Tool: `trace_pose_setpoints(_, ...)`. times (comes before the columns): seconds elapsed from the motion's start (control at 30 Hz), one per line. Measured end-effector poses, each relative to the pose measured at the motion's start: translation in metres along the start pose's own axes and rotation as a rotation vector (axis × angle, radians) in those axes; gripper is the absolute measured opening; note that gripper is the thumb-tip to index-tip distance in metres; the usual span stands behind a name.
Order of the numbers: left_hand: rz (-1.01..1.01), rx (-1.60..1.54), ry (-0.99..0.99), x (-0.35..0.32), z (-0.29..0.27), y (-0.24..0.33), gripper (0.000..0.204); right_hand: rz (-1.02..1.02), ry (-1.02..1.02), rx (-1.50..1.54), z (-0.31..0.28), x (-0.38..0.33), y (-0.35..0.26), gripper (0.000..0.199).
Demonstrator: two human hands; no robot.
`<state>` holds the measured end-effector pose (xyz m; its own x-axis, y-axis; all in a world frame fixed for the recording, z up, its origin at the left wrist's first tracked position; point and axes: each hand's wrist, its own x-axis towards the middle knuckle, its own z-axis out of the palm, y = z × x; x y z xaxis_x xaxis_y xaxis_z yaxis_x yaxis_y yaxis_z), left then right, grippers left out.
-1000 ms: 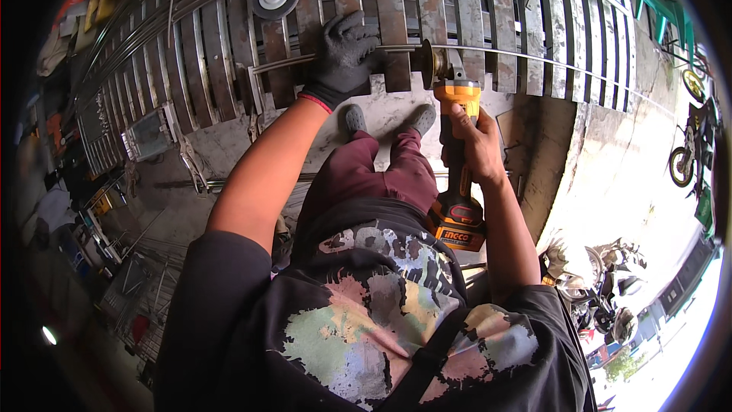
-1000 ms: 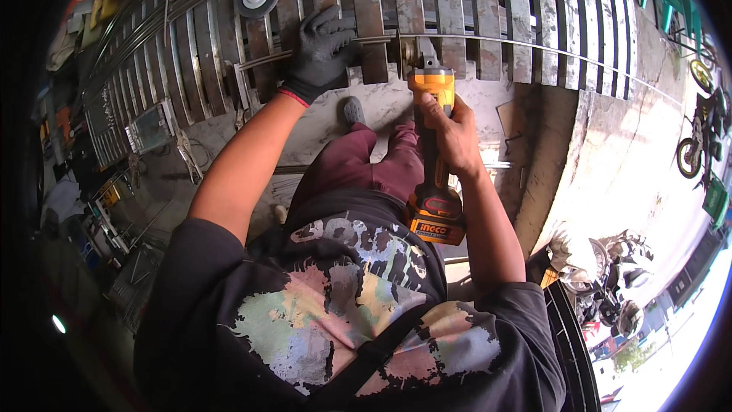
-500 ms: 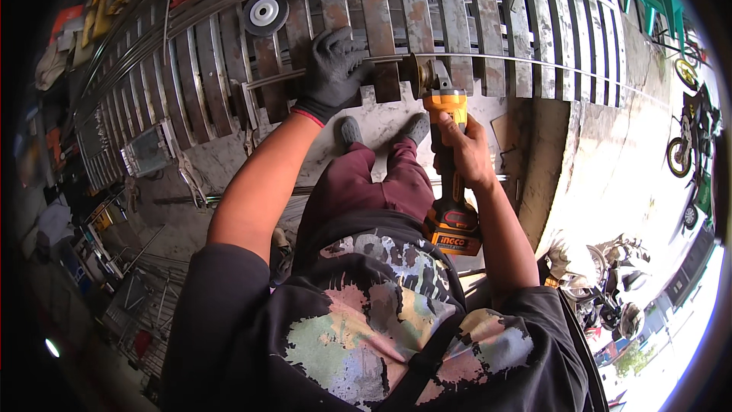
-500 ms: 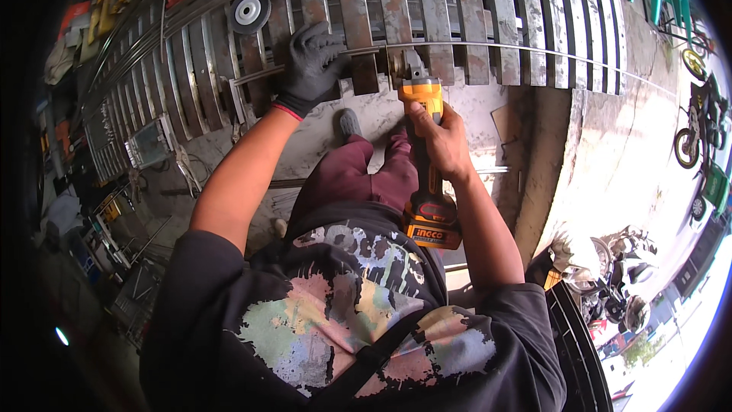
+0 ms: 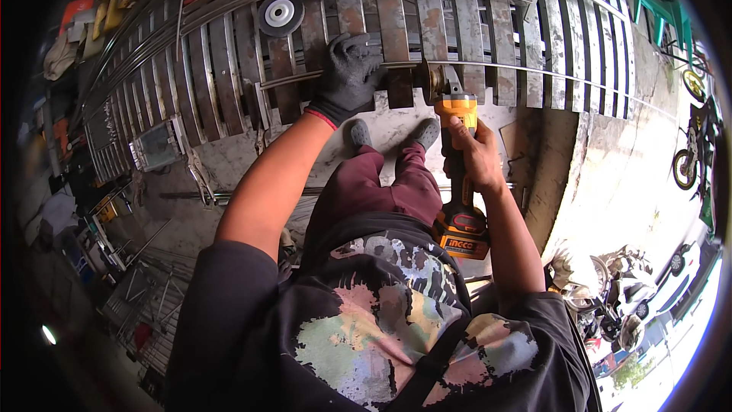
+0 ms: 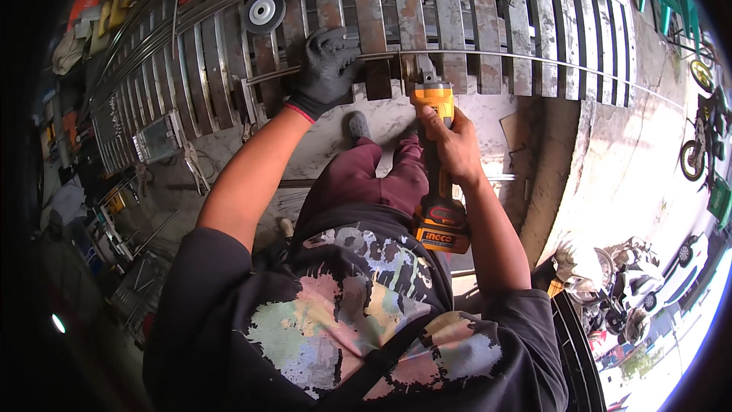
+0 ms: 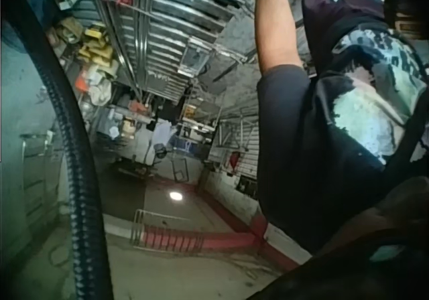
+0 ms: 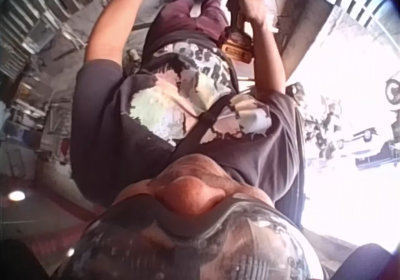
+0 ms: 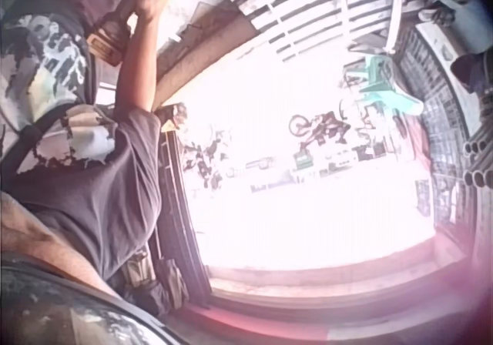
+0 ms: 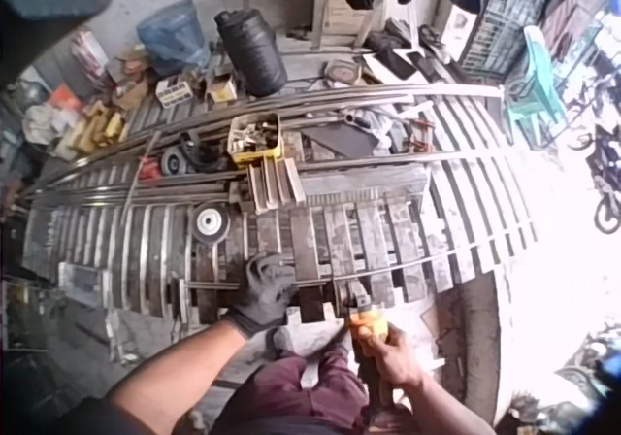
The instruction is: Smoothening and cutting metal rods using an angle grinder on a metal fabrication table.
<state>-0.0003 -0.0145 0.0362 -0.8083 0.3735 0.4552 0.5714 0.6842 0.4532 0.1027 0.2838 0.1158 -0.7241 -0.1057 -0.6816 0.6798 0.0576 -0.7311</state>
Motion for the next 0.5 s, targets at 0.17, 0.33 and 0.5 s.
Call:
trace_pose_setpoints(0.17, 0.008, -0.008, -0.043, 0.0005, 0.0005, -0.0024, 0.019, -0.002, 0.019, -0.031, -0.0007, 0.0047, 0.0055, 0.041)
trace_pose_setpoints(0.33, -0.017, 0.006, -0.045, 0.0031, -0.0024, 0.0013, 0.021, 0.016, 0.015, -0.069, -0.0024, 0.0074, 0.0063, 0.043)
trace_pose_setpoints(0.5, -0.001, 0.012, -0.063, 0.0051, -0.0041, 0.0025, 0.022, 0.014, 0.011, -0.067, -0.0032, 0.0072, 0.005, 0.043)
